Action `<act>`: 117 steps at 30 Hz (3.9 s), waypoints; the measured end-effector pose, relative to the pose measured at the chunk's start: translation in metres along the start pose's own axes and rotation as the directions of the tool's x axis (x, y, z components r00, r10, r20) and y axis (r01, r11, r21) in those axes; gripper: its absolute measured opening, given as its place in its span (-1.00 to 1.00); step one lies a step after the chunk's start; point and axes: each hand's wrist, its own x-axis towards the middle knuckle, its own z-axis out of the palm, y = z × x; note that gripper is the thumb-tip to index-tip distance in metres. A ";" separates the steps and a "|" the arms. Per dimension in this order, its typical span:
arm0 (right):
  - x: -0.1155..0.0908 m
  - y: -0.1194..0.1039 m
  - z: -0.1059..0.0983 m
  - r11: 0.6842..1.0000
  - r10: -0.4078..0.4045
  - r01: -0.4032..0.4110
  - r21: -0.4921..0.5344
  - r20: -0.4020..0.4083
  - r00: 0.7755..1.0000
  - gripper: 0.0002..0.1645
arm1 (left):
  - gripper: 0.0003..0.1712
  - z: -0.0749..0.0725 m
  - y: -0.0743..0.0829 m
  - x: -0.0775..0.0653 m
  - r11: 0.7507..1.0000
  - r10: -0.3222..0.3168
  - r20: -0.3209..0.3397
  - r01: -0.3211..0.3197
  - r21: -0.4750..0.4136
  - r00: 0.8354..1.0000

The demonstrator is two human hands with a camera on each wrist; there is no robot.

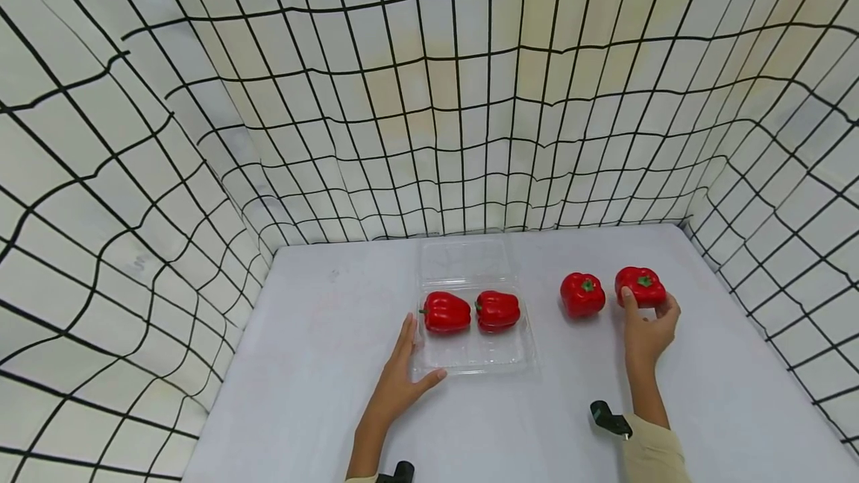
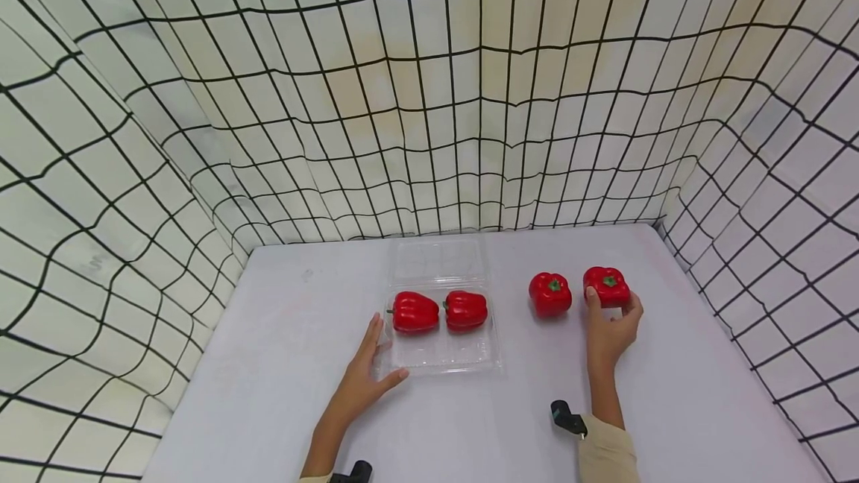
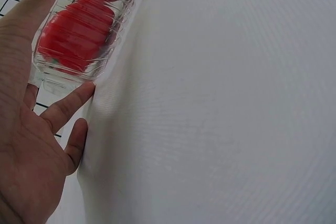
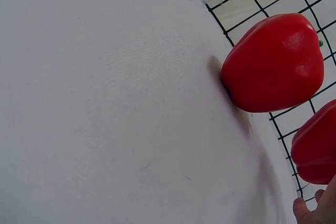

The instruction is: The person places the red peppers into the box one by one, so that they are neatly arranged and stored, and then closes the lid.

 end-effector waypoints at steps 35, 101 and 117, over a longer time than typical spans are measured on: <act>-0.016 -0.030 -0.010 0.866 -0.323 0.266 0.424 0.069 0.944 -0.01 | 0.21 -0.001 0.002 -0.001 1.000 -0.010 0.003 0.010 -0.013 1.000; -0.163 -0.018 0.091 0.728 -0.409 0.682 0.063 0.839 0.359 -0.11 | 0.26 -0.001 0.000 -0.002 0.999 0.040 0.019 -0.039 -0.023 0.999; -0.159 -0.019 0.092 0.664 -0.364 0.746 0.053 0.894 0.261 -0.16 | 0.24 -0.002 0.000 -0.002 1.000 0.022 0.011 -0.022 -0.004 1.000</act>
